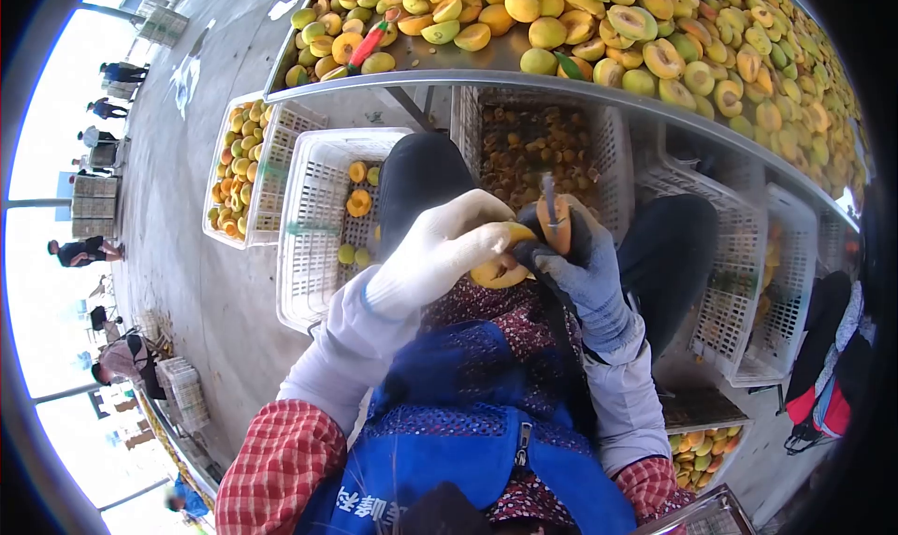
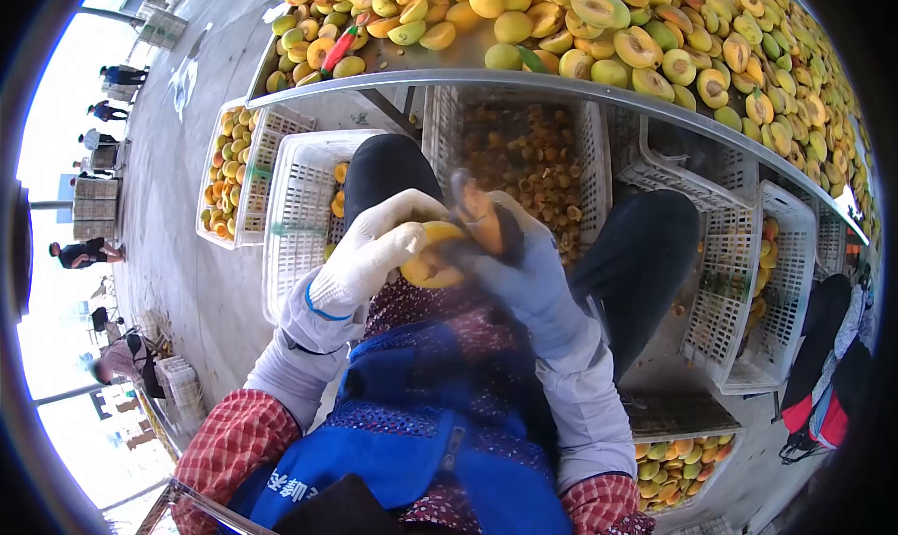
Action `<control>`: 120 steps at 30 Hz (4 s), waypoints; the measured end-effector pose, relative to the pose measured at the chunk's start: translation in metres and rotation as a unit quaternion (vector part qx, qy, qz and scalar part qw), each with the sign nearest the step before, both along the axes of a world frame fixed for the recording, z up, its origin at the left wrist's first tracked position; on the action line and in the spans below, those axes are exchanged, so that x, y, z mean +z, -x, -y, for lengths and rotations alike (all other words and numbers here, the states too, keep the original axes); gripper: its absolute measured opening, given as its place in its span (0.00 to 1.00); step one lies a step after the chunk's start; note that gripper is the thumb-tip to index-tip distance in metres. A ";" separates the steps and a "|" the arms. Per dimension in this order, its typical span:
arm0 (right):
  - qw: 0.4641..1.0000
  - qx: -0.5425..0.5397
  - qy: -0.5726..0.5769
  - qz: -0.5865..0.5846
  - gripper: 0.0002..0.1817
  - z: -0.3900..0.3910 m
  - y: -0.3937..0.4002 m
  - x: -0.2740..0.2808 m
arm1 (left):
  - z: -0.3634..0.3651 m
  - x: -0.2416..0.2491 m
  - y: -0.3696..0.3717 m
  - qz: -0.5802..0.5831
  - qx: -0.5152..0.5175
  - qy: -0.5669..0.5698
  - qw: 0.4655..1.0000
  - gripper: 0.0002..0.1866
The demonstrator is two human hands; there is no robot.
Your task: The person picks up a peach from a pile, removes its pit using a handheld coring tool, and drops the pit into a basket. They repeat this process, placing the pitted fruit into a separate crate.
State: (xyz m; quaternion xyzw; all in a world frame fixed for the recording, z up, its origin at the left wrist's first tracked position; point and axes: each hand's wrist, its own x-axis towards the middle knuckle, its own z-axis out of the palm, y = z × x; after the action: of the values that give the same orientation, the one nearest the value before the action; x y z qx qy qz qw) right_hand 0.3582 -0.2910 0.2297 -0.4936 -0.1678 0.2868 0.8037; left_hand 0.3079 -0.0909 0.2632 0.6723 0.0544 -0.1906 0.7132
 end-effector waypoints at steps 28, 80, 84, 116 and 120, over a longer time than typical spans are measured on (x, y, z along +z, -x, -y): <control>0.915 -0.081 0.283 0.275 0.27 -0.021 0.066 -0.035 | 0.037 -0.021 0.003 0.082 0.270 -0.072 0.957 0.15; 0.817 0.010 -0.167 -0.552 0.27 -0.016 0.015 -0.085 | -0.056 -0.060 -0.228 0.090 0.116 -0.672 0.726 0.29; 0.814 -0.004 -0.209 -0.542 0.27 -0.008 0.009 -0.109 | -0.070 -0.113 -0.285 0.133 0.065 -0.677 0.721 0.27; 0.897 -0.110 0.338 0.262 0.15 -0.015 0.030 -0.025 | 0.041 -0.018 -0.028 0.023 0.195 0.029 0.980 0.19; 0.911 -0.117 0.311 0.243 0.15 -0.008 0.040 -0.026 | 0.048 -0.016 -0.021 0.042 0.188 -0.008 0.981 0.18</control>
State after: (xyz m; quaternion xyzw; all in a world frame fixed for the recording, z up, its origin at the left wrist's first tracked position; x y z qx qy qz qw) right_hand 0.3186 -0.2828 0.2033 -0.7893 -0.2016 0.0995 0.5714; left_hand 0.3291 -0.1393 0.2473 0.6633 0.1516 -0.0245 0.7324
